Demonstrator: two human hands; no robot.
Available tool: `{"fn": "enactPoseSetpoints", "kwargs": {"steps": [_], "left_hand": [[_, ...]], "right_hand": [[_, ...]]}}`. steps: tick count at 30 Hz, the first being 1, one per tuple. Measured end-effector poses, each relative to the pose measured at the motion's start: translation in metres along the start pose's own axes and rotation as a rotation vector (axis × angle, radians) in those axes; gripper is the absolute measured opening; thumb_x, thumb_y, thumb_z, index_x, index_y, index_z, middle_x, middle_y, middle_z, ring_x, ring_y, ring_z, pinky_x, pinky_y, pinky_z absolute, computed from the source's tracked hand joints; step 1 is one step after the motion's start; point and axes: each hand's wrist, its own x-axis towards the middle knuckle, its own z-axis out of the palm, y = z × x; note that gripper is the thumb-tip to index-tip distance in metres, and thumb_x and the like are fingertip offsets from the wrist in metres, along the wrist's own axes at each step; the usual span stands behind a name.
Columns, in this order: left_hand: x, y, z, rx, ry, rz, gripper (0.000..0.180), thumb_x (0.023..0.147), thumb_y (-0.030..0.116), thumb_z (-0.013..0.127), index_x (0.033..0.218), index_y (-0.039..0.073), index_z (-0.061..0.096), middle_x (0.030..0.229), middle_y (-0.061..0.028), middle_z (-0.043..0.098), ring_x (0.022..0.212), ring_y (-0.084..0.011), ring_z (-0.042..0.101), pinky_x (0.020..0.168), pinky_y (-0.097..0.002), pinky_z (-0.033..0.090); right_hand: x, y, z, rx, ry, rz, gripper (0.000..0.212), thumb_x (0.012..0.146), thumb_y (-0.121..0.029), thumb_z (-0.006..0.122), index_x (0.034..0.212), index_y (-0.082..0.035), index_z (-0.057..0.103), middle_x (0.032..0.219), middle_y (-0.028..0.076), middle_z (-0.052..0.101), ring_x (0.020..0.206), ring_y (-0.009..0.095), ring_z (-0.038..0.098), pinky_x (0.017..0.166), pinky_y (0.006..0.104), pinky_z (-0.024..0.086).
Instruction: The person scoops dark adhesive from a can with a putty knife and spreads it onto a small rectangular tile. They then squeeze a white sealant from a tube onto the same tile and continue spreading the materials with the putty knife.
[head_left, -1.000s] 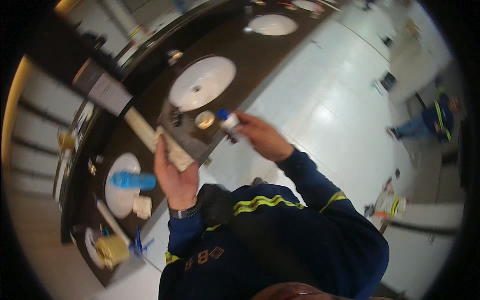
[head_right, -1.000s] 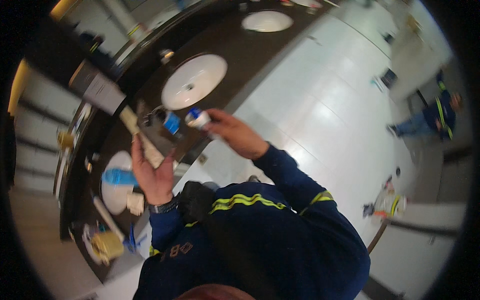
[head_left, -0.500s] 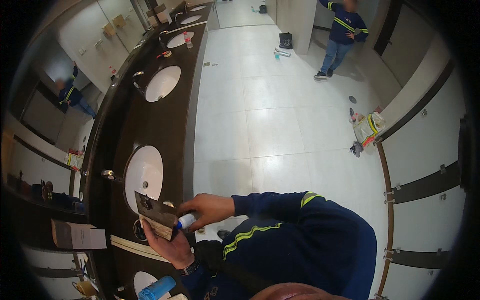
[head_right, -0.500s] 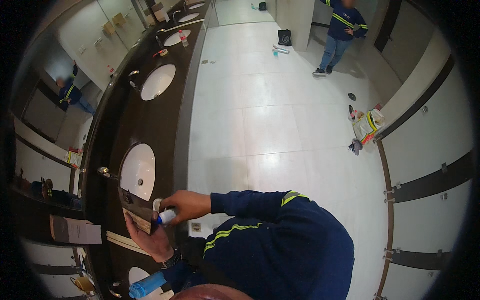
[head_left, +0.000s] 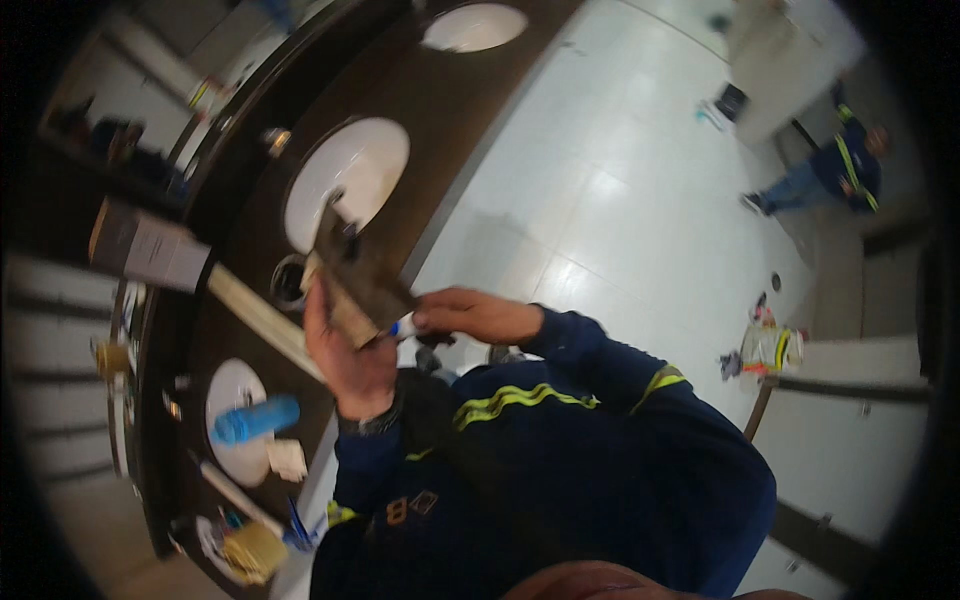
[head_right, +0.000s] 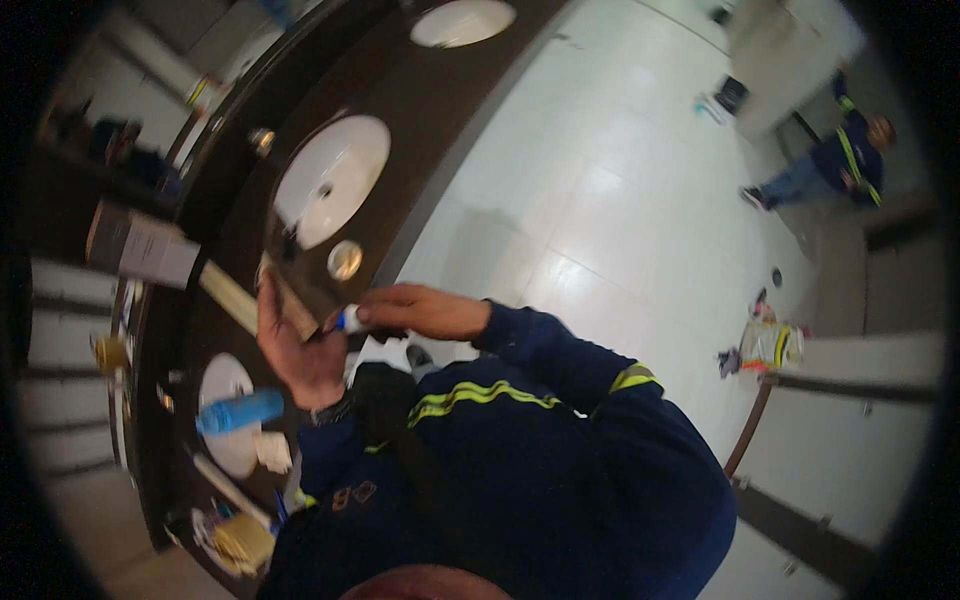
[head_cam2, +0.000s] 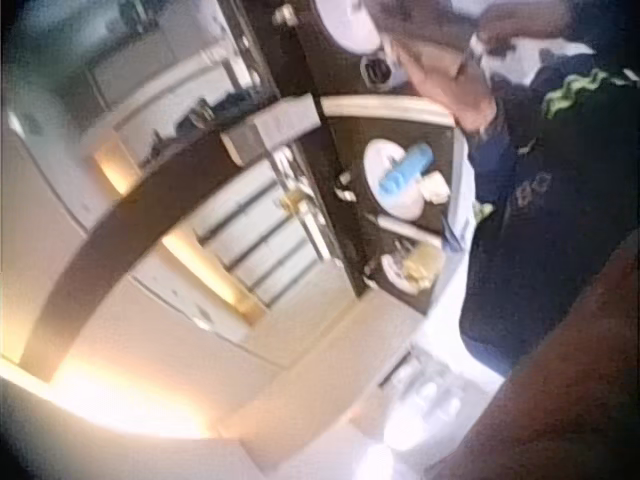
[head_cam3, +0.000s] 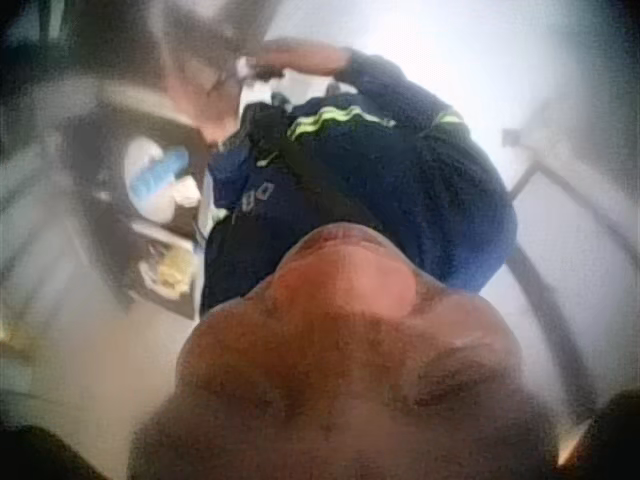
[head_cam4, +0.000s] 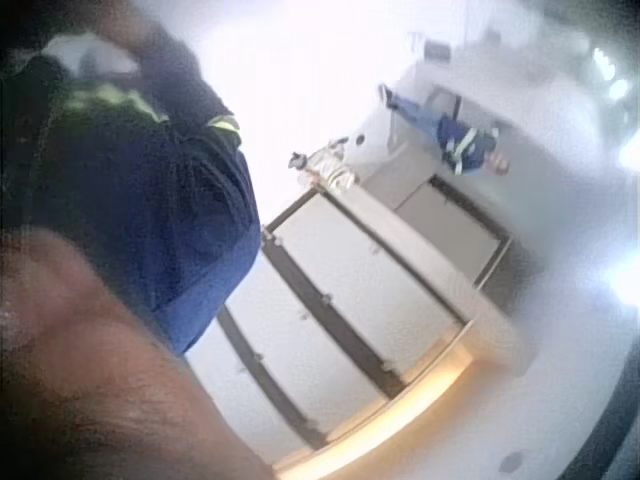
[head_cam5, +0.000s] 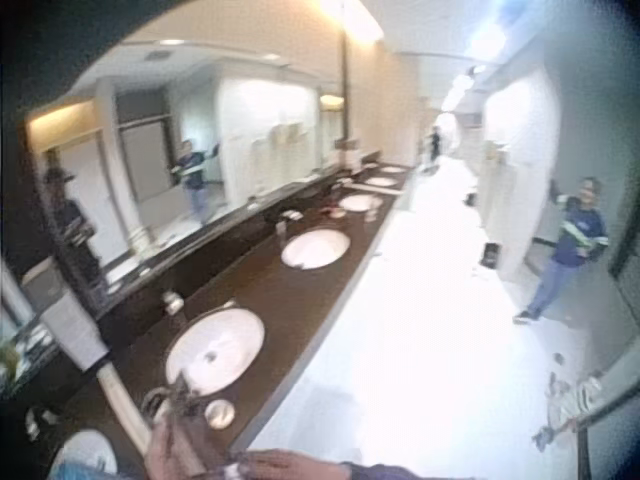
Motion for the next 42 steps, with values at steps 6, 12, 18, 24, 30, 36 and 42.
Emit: {"fn": "enactPoseSetpoints", "kwargs": {"steps": [6, 12, 18, 24, 30, 36, 42], "left_hand": [[0.000, -0.003, 0.000, -0.143, -0.080, 0.043, 0.037, 0.106, 0.027, 0.041, 0.130, 0.004, 0.056, 0.124, -0.0127, 0.066, 0.112, -0.0249, 0.065, 0.098, -0.0403, 0.053], [-0.005, -0.002, -0.010, 0.046, 0.116, 0.041, 0.040, 0.103, 0.032, 0.048, 0.134, 0.008, 0.055, 0.131, -0.0066, 0.062, 0.119, -0.0206, 0.058, 0.097, -0.0388, 0.048], [0.003, -0.018, -0.014, 0.130, 0.064, 0.068, 0.042, 0.104, 0.033, 0.046, 0.137, 0.008, 0.052, 0.131, -0.0064, 0.060, 0.116, -0.0209, 0.058, 0.093, -0.0374, 0.048], [0.005, -0.016, -0.006, 0.108, 0.122, 0.000, 0.038, 0.101, 0.034, 0.050, 0.132, 0.012, 0.056, 0.127, -0.0048, 0.062, 0.112, -0.0205, 0.060, 0.089, -0.0352, 0.050], [-0.005, -0.015, 0.002, 0.224, 0.256, 0.006, 0.045, 0.100, 0.037, 0.052, 0.139, 0.015, 0.051, 0.140, -0.0037, 0.055, 0.127, -0.0207, 0.052, 0.100, -0.0409, 0.042], [0.002, -0.029, -0.007, 0.104, 0.058, -0.054, 0.045, 0.102, 0.033, 0.050, 0.137, 0.006, 0.050, 0.135, -0.0089, 0.059, 0.123, -0.0247, 0.057, 0.105, -0.0430, 0.044], [-0.003, -0.026, -0.004, 0.024, 0.024, 0.056, 0.037, 0.104, 0.025, 0.047, 0.132, 0.001, 0.053, 0.129, -0.0109, 0.062, 0.119, -0.0230, 0.060, 0.103, -0.0380, 0.046]], "right_hand": [[-0.007, -0.027, 0.018, -0.163, 0.140, -0.107, 0.038, 0.098, -0.029, 0.063, 0.119, 0.002, 0.061, 0.097, 0.009, 0.067, 0.091, 0.018, 0.061, 0.083, 0.0312, 0.049], [-0.006, -0.020, 0.013, -0.568, 0.275, -0.435, 0.045, 0.084, -0.023, 0.074, 0.123, -0.006, 0.059, 0.114, 0.017, 0.063, 0.105, 0.038, 0.062, 0.089, 0.0429, 0.050], [-0.007, -0.016, 0.009, -0.938, 0.526, -0.397, 0.040, 0.070, -0.017, 0.079, 0.102, -0.008, 0.056, 0.094, 0.015, 0.062, 0.084, 0.039, 0.064, 0.070, 0.0502, 0.050], [-0.023, -0.029, 0.008, -0.502, 0.280, -0.262, 0.052, 0.090, -0.032, 0.067, 0.127, 0.001, 0.049, 0.106, 0.024, 0.066, 0.097, 0.039, 0.066, 0.080, 0.0432, 0.051], [-0.010, 0.033, -0.005, -0.170, 0.136, -0.202, 0.039, 0.100, -0.036, 0.057, 0.113, 0.000, 0.061, 0.095, 0.015, 0.066, 0.088, 0.027, 0.064, 0.076, 0.0384, 0.050], [-0.021, 0.000, -0.005, -0.441, 0.288, -0.239, 0.051, 0.086, -0.027, 0.073, 0.125, -0.001, 0.052, 0.097, 0.015, 0.066, 0.086, 0.026, 0.066, 0.077, 0.0382, 0.052], [-0.020, 0.009, 0.002, 0.091, 0.176, -0.020, 0.042, 0.097, -0.017, 0.063, 0.133, 0.001, 0.052, 0.109, 0.015, 0.064, 0.104, 0.017, 0.059, 0.089, 0.0297, 0.048]]}}
